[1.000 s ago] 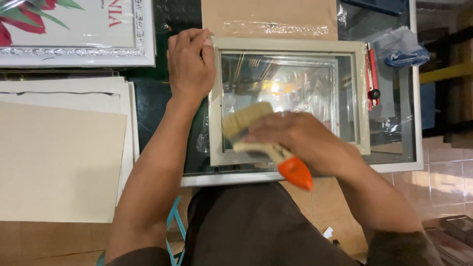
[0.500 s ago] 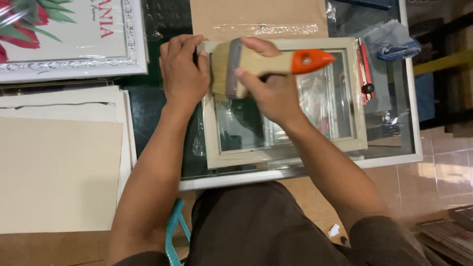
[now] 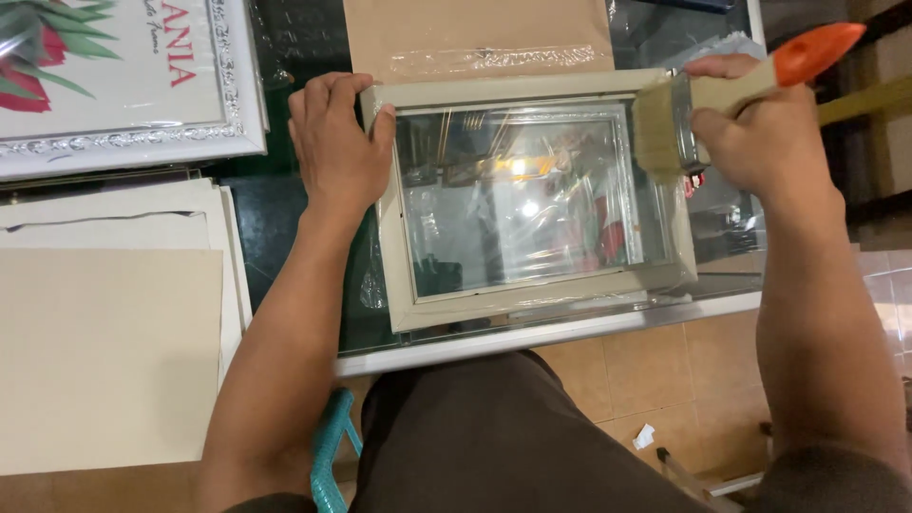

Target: Cleaning the glass of a picture frame and then assembling it with a backing board.

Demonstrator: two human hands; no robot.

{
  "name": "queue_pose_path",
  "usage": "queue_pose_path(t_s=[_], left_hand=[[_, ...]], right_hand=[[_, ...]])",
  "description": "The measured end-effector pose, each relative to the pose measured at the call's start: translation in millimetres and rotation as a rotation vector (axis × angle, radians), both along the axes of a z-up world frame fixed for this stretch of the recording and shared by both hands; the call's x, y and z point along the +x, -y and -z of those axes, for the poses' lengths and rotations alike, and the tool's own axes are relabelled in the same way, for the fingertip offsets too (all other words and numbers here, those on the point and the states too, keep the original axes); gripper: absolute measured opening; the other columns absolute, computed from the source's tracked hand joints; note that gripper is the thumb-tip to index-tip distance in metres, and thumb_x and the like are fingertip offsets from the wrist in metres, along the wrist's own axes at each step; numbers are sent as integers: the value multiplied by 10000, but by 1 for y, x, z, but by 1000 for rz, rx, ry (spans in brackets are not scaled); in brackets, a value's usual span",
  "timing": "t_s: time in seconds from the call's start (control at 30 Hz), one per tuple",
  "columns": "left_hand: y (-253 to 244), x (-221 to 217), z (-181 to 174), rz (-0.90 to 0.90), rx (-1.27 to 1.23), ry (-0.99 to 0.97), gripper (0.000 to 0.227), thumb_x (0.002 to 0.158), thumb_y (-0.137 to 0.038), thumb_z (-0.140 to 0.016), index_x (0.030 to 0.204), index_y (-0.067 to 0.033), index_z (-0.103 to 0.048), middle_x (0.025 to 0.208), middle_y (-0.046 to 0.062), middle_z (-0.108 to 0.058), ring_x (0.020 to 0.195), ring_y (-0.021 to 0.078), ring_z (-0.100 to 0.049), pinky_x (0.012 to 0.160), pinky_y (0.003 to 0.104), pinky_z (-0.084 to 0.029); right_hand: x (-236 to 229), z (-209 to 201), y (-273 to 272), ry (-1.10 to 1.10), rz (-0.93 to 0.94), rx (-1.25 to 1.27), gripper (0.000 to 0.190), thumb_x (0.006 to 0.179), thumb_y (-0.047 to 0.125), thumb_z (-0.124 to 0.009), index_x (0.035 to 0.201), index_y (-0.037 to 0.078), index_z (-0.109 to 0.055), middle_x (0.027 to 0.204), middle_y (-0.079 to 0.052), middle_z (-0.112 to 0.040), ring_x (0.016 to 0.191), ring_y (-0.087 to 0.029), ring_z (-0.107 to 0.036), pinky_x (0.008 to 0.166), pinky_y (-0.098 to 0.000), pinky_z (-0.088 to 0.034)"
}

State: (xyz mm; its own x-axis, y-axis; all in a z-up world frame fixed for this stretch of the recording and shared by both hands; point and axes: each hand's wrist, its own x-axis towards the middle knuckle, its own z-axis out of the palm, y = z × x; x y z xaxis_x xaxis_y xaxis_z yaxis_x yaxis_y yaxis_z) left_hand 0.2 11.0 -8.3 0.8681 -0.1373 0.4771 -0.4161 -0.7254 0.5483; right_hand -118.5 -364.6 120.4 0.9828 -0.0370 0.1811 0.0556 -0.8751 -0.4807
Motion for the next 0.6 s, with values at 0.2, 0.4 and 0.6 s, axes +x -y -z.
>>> queue_pose_path(t_s=[0.2,0.4,0.6], left_hand=[[0,1,2,-10,4,8,303,911,-177,-755,1186,-85,-668,1197,90,-584,1083,306,-504,952,425,-415],[-1,4,7,-1,10,41,313,909,-207,-751,1192,-92,-682,1203,88,-599,1072,304,-510,939,419,-425],[1,0,-1,-9,28,-26,287,933,-166,-748,1201,-100,-668,1211,77,-575,1097,297,-487,972,413,-404]], right_hand=[[-3,9,-97,331,-13,-352,363,919,14,-755,1278,3,-806,718,-58,-651,555,-220,-554,581,-337,-495],[-17,25,-219,-81,-374,725,430,958,9,-584,1384,18,-530,1413,-156,-578,1256,-252,-600,1054,-340,-490],[-30,48,-75,-40,-97,623,511,869,-38,-620,1362,97,-592,1385,-171,-616,1134,-281,-650,988,-402,-621]])
